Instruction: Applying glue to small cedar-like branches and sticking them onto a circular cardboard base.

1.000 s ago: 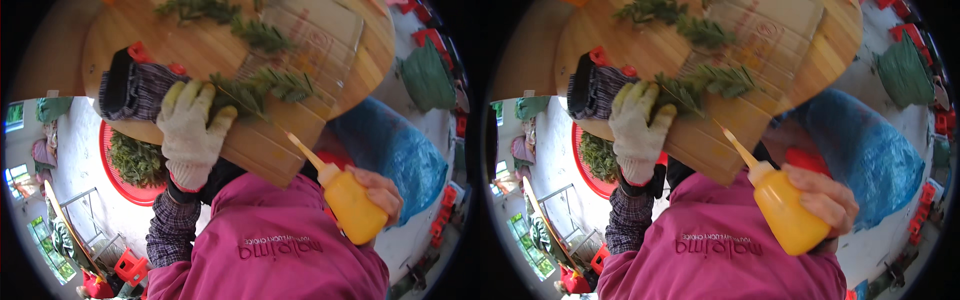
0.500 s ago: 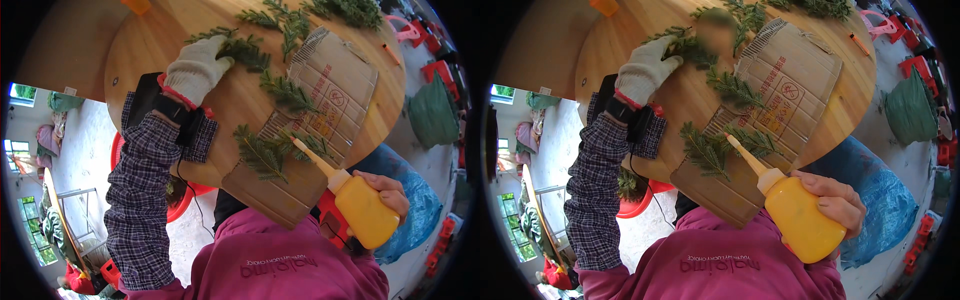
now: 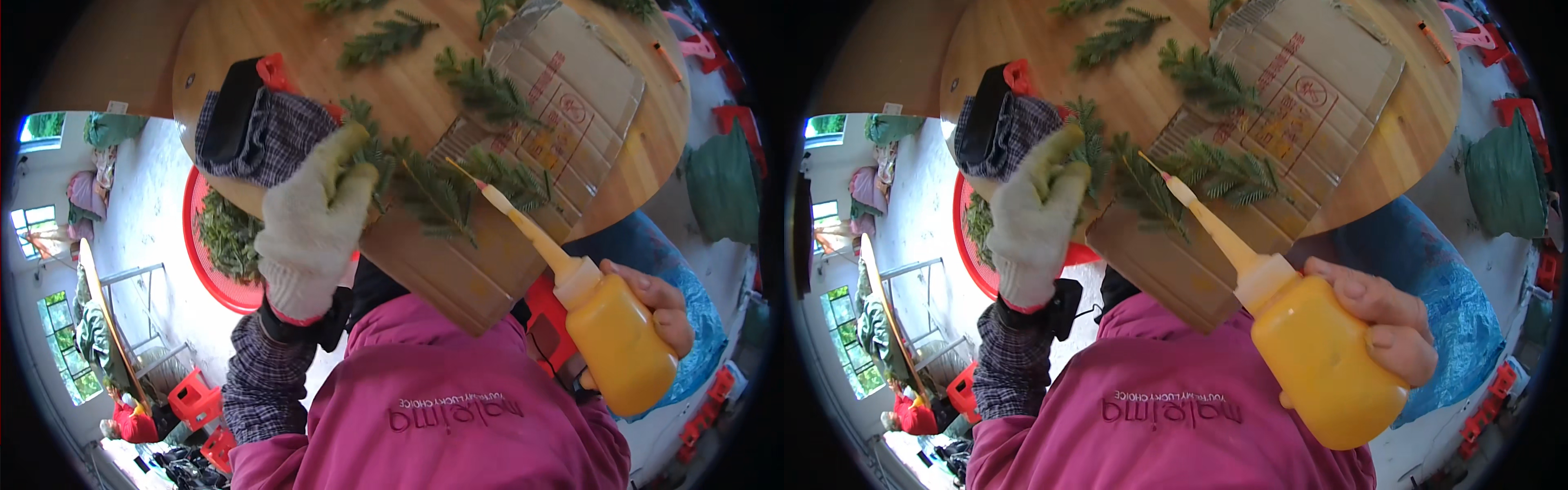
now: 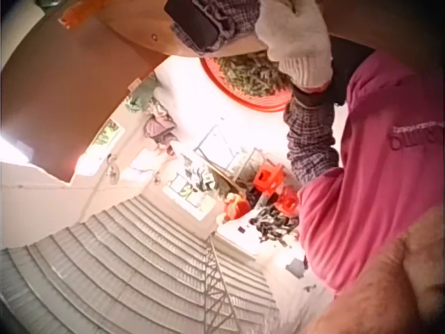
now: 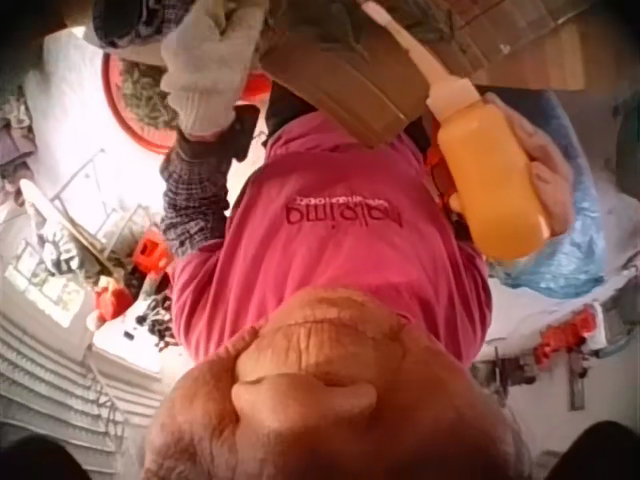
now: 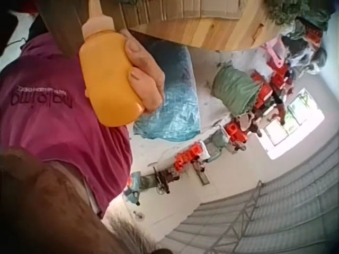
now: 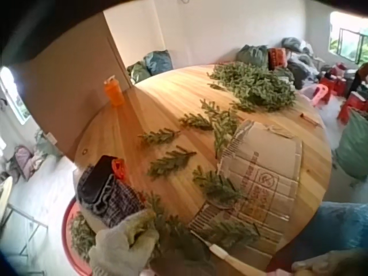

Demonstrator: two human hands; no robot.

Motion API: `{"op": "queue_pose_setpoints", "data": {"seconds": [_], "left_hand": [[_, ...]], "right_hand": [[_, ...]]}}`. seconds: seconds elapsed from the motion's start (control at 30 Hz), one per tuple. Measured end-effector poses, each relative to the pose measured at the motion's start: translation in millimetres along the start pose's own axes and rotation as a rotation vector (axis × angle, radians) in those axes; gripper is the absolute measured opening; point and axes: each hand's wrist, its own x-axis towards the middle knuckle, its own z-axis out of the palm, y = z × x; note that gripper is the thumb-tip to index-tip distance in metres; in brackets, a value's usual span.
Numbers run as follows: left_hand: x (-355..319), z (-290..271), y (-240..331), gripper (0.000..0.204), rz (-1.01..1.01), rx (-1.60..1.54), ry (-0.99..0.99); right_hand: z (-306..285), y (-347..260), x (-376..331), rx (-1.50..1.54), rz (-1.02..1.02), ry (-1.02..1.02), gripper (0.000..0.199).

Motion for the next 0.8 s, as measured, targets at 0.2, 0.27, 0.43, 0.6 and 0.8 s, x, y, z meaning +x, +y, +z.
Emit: {"op": "queue_pose_setpoints", "data": {"seconds": [0.2,0.27,0.43,0.6,0.8], "left_hand": [[-24,5,-36,0.033,0.369,0.240,0.067],[-23,0,-36,0.032,0.377,0.278,0.051],[-14,-3,-41,0.033,0.512,0.442,0.078],[-11,4,-45,0.038,0.419,0.326,-0.023],[1,2,-45,0.054,0.550,0.575,0.113]], "right_hand": [[18,-4,8,0.026,0.074,-0.091,0.098],[29,-3,9,0.046,0.080,-0.100,0.096],[69,-7,4,-0.009,0.146,0.062,0.093],[85,-3,5,-0.152,0.104,0.112,0.089],[91,-4,15,-0.316,0.099,0.052,0.085]]}}
